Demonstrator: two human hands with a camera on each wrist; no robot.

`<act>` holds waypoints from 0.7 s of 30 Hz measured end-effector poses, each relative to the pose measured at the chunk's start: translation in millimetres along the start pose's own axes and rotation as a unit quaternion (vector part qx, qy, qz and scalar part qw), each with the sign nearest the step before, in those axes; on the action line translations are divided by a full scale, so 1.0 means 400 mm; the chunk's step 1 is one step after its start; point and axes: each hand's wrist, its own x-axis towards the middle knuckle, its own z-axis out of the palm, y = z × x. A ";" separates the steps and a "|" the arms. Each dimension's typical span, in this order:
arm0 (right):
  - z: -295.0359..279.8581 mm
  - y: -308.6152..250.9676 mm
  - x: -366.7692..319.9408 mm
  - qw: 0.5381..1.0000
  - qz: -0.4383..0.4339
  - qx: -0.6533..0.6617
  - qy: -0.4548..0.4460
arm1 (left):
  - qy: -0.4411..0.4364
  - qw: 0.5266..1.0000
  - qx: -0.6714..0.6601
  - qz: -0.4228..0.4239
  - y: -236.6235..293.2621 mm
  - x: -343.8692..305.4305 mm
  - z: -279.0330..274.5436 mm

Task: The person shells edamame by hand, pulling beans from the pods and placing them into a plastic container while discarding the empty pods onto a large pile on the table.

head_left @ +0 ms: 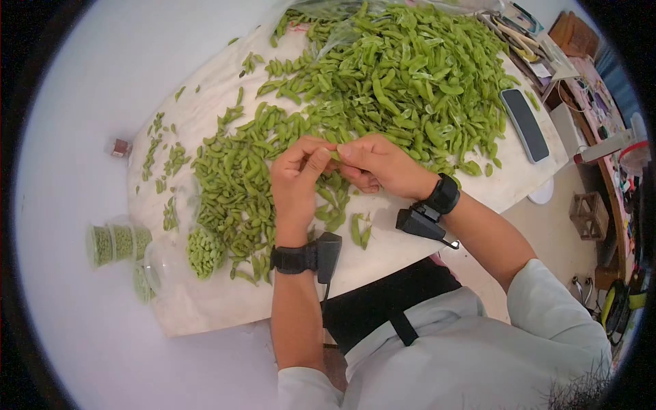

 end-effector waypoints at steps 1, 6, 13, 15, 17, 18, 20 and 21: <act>-0.002 0.003 0.000 1.000 0.005 0.007 -0.005 | -0.002 1.000 -0.012 -0.001 -0.003 0.000 0.000; -0.003 0.003 0.004 1.000 0.000 0.014 -0.027 | -0.011 0.993 -0.121 0.002 -0.023 0.004 0.004; -0.008 0.012 0.004 0.998 -0.045 0.025 -0.022 | -0.030 0.981 -0.185 -0.050 -0.006 -0.003 0.011; -0.003 0.009 0.000 0.997 -0.059 0.042 0.004 | -0.024 0.981 -0.190 -0.037 -0.013 -0.003 0.016; 0.015 -0.010 0.000 0.994 -0.068 0.064 0.056 | 0.003 0.984 -0.175 -0.019 -0.009 -0.001 0.021; 0.015 -0.009 0.001 0.993 -0.076 0.064 0.058 | 0.000 0.987 -0.160 -0.021 -0.010 -0.001 0.019; 0.014 -0.004 0.003 0.992 -0.092 0.066 0.064 | -0.005 0.992 -0.128 -0.024 -0.013 -0.003 0.011; 0.014 -0.004 0.004 0.990 -0.090 0.073 0.075 | -0.005 0.993 -0.118 -0.024 -0.015 -0.003 0.010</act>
